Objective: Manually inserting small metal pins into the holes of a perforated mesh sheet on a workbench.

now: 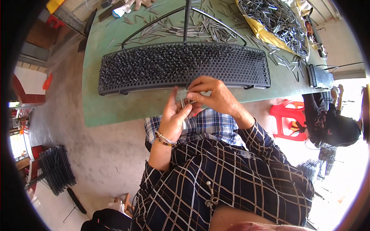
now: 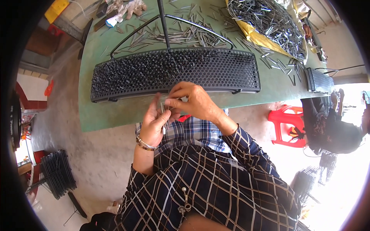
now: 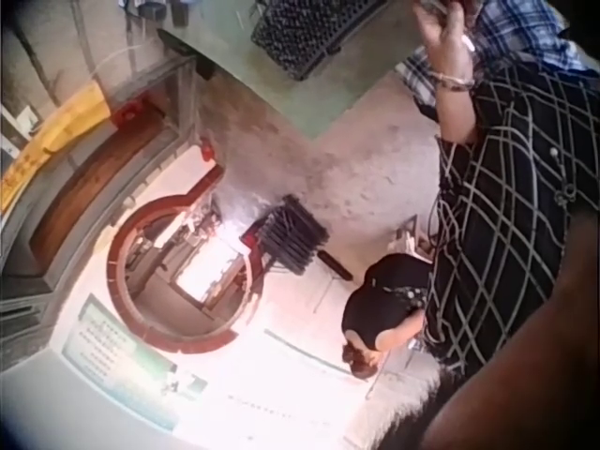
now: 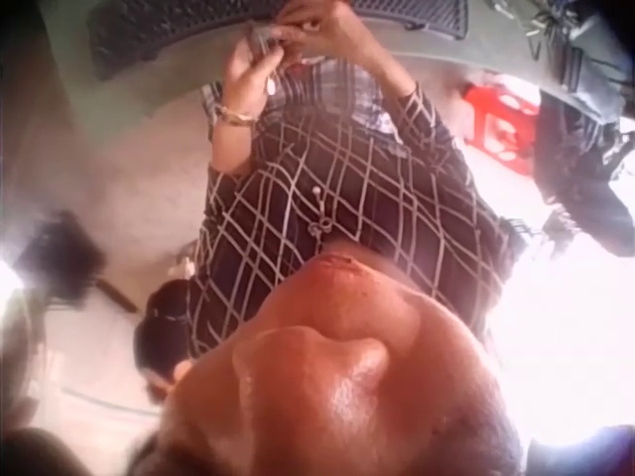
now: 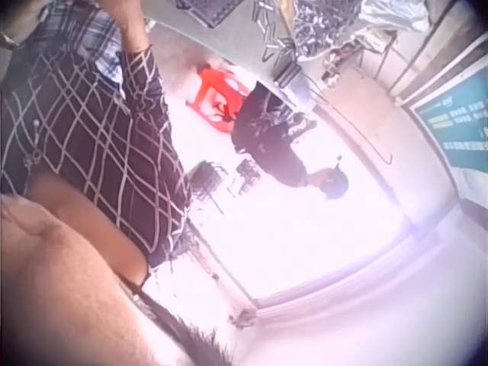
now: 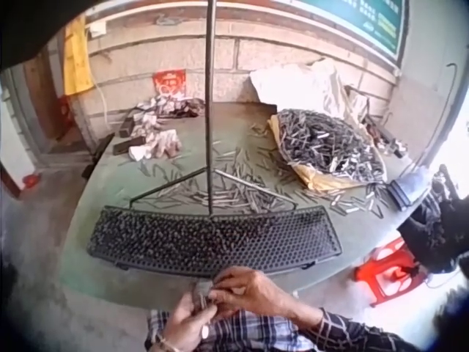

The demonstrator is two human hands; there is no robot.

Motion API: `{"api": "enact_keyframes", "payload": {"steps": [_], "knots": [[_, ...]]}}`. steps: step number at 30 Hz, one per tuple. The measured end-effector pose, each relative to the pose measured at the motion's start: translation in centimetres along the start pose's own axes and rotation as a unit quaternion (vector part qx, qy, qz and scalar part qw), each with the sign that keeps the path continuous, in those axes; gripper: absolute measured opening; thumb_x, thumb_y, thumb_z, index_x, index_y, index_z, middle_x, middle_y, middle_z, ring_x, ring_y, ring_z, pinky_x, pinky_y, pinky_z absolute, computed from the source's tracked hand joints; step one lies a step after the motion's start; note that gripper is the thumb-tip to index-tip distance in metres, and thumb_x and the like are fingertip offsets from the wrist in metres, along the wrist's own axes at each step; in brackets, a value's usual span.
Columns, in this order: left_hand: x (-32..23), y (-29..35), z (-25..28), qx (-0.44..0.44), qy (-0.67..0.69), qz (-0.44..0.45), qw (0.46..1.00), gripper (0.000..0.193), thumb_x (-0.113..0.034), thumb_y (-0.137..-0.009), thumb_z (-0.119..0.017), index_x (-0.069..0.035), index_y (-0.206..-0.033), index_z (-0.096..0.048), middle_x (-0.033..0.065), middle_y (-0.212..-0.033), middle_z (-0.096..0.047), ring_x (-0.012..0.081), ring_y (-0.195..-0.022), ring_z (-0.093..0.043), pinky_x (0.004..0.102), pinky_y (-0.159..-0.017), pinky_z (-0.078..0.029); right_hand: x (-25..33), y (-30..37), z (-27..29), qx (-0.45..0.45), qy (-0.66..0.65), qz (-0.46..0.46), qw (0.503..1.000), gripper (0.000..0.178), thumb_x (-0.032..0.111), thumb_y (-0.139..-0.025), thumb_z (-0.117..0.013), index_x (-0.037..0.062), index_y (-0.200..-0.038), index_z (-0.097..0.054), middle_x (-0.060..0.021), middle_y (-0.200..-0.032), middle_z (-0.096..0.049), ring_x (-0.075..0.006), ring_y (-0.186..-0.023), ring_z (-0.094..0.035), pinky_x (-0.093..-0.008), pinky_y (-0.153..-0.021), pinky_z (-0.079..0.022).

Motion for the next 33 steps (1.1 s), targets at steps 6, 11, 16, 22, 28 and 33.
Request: {"api": "enact_keyframes", "payload": {"steps": [6, 11, 16, 22, 28, 33], "knots": [[1.0, 0.1, -0.5, 0.025, 0.026, 0.013, 0.999, 0.062, -0.007, -0.093, -0.049, -0.005, -0.142, -0.012, 0.0204, -0.114, -0.055, 0.0263, -0.098, -0.061, 0.0396, -0.089, -0.050, -1.8, 0.9, -0.8, 0.044, -0.140, -0.120, 0.982, 0.015, 0.010, -0.081, -0.066, -0.0010, -0.091, -0.067, -0.0077, -0.089, -0.065, -0.0140, -0.079, -0.061, -0.0259, -0.070, -0.050], [2.5, -0.1, 1.4, -0.018, 0.141, 0.083, 0.986, 0.046, -0.004, -0.090, -0.047, 0.001, -0.133, -0.031, 0.0220, -0.117, -0.054, 0.0277, -0.103, -0.059, 0.0397, -0.090, -0.049, -1.0, -0.5, 1.2, -0.041, -0.205, -0.114, 0.971, 0.014, 0.009, -0.087, -0.061, -0.0024, -0.095, -0.064, -0.0051, -0.087, -0.067, -0.0100, -0.083, -0.060, -0.0232, -0.075, -0.049], [2.9, -0.1, 0.9, 0.002, 0.155, 0.123, 0.980, 0.048, 0.005, -0.080, -0.040, 0.004, -0.127, -0.036, 0.0248, -0.121, -0.051, 0.0291, -0.110, -0.055, 0.0399, -0.093, -0.046, 0.2, -2.5, 2.7, -0.201, -0.005, 0.004, 0.980, 0.013, 0.008, -0.085, -0.062, 0.0006, -0.096, -0.065, -0.0066, -0.087, -0.067, -0.0114, -0.079, -0.061, -0.0244, -0.072, -0.048], [1.9, 0.3, 0.2, 0.006, 0.133, 0.112, 0.985, 0.053, 0.006, -0.081, -0.039, 0.002, -0.133, -0.027, 0.0272, -0.125, -0.047, 0.0310, -0.113, -0.053, 0.0424, -0.093, -0.046, -1.0, -2.8, 1.9, -0.200, 0.112, 0.081, 0.970, 0.014, 0.006, -0.081, -0.065, 0.0024, -0.095, -0.066, -0.0084, -0.089, -0.065, -0.0199, -0.078, -0.062, -0.0304, -0.069, -0.048], [1.1, 0.1, 0.2, 0.013, 0.157, 0.094, 0.983, 0.055, 0.006, -0.083, -0.037, -0.002, -0.136, -0.024, 0.0280, -0.126, -0.047, 0.0322, -0.111, -0.055, 0.0433, -0.093, -0.046, -0.1, -2.4, 0.7, -0.165, 0.255, 0.178, 0.936, 0.016, 0.005, -0.075, -0.068, 0.0037, -0.091, -0.067, -0.0099, -0.093, -0.062, -0.0270, -0.085, -0.059, -0.0347, -0.074, -0.048], [-0.5, 0.3, -0.2, 0.040, 0.096, 0.045, 0.994, 0.062, 0.005, -0.084, -0.037, -0.003, -0.141, -0.016, 0.0258, -0.126, -0.047, 0.0313, -0.110, -0.055, 0.0425, -0.091, -0.048, 0.7, -1.4, 0.6, -0.040, 0.051, 0.022, 0.998, 0.015, 0.010, -0.079, -0.069, 0.0005, -0.090, -0.068, -0.0105, -0.091, -0.062, -0.0239, -0.083, -0.061, -0.0324, -0.070, -0.049]]}}
Point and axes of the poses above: each hand's wrist, its own y-axis away from the middle knuckle, its own z-axis out of the back of the hand, x = y × z, the point moved 4 cm from there along -y, towards the middle knuckle
